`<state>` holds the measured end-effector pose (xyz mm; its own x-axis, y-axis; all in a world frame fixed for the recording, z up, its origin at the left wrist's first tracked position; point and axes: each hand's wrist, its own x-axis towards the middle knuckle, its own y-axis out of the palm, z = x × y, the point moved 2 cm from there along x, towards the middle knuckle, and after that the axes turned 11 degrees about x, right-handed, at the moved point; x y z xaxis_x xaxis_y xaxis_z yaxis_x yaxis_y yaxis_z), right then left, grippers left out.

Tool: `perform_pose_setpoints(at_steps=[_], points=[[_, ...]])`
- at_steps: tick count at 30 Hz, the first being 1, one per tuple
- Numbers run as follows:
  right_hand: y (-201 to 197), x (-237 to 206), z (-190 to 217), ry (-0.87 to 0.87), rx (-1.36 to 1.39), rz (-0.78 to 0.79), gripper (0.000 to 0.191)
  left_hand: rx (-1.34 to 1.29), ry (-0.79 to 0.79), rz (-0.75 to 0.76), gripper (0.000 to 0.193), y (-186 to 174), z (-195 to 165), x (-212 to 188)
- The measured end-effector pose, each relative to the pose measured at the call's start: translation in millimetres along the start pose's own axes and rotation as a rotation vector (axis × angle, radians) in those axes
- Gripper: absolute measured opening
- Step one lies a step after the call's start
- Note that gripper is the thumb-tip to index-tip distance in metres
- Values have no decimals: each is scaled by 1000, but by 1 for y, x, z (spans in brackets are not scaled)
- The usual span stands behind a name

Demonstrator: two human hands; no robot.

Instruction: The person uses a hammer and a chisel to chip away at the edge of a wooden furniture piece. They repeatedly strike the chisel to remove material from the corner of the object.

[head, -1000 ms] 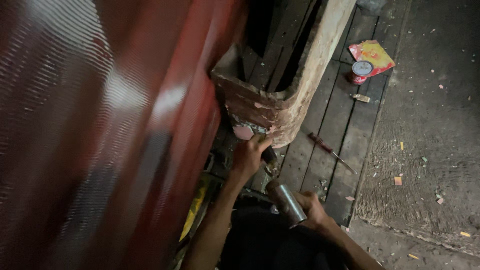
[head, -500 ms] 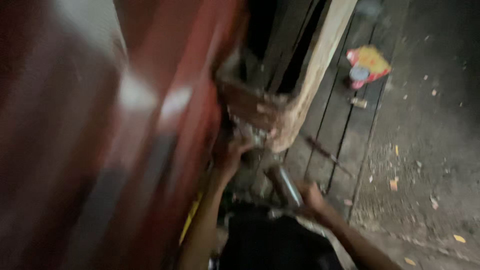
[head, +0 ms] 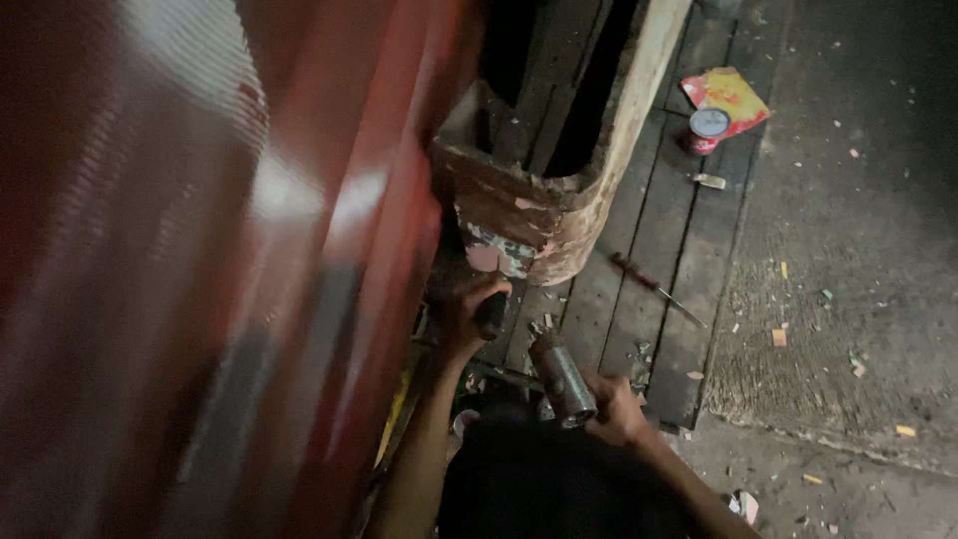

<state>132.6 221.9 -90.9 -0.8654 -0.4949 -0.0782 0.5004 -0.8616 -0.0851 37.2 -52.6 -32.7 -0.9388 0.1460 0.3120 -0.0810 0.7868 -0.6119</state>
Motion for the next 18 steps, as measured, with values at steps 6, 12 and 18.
perform_pose_setpoints(at_steps=[6, 12, 18], points=[[7, -1, 2, -89, -109, -56, 44, 10, 93, -36, 19, 1, 1, 9], [10, 8, 22, -92, 52, -94, 44, 23, 149, -81, 37, 11, 9, 12], [15, 20, 17, 27, -66, -107, 26, 159, 6, 75, 27, 12, 7, 11]])
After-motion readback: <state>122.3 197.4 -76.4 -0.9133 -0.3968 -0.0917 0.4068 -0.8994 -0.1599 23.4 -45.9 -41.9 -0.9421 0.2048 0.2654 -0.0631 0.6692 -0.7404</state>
